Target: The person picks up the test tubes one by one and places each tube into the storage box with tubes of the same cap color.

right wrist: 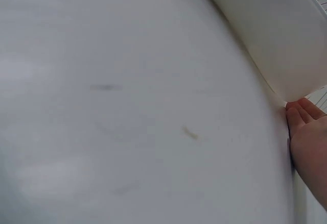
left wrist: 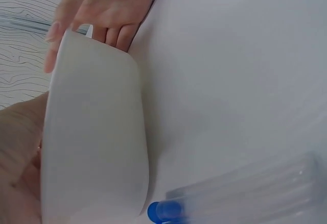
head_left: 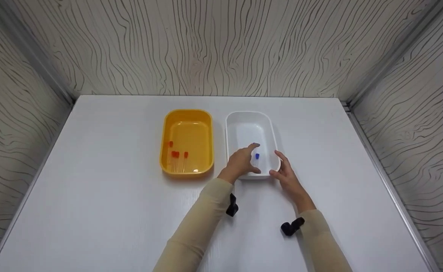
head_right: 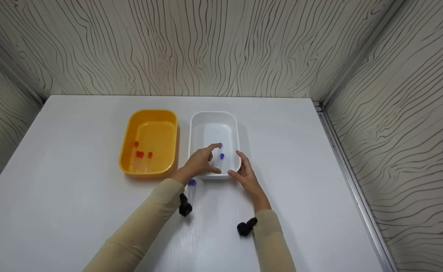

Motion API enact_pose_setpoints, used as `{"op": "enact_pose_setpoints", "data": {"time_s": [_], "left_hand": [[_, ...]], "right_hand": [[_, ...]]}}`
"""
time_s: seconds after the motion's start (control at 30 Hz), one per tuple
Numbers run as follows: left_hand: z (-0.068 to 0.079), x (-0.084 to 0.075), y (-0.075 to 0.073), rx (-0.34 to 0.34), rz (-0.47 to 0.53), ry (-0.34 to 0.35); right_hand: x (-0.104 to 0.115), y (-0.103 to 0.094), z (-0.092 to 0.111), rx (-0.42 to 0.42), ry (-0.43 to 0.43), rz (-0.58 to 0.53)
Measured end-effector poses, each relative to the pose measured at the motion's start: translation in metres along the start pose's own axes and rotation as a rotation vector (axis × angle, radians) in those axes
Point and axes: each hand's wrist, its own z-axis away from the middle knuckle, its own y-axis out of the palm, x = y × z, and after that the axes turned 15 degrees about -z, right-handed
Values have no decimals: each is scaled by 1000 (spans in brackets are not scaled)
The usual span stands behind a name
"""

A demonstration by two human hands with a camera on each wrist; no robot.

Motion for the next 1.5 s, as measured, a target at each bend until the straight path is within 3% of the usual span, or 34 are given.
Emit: {"op": "enact_pose_setpoints", "data": {"time_s": [0.23,0.97,1.13,1.5], "left_hand": [[7,2,-5,-76,-8,81],[49,12,-22,-133,41,141],[57,15,-22,-166,19,176],[79,28,-18,-132,71,185]], "right_hand": [[2,1,2,-19,57,5],[1,-1,2,-25,35,55],[2,0,1,-7,37,6],[1,0,1,-10,29,-11]]}}
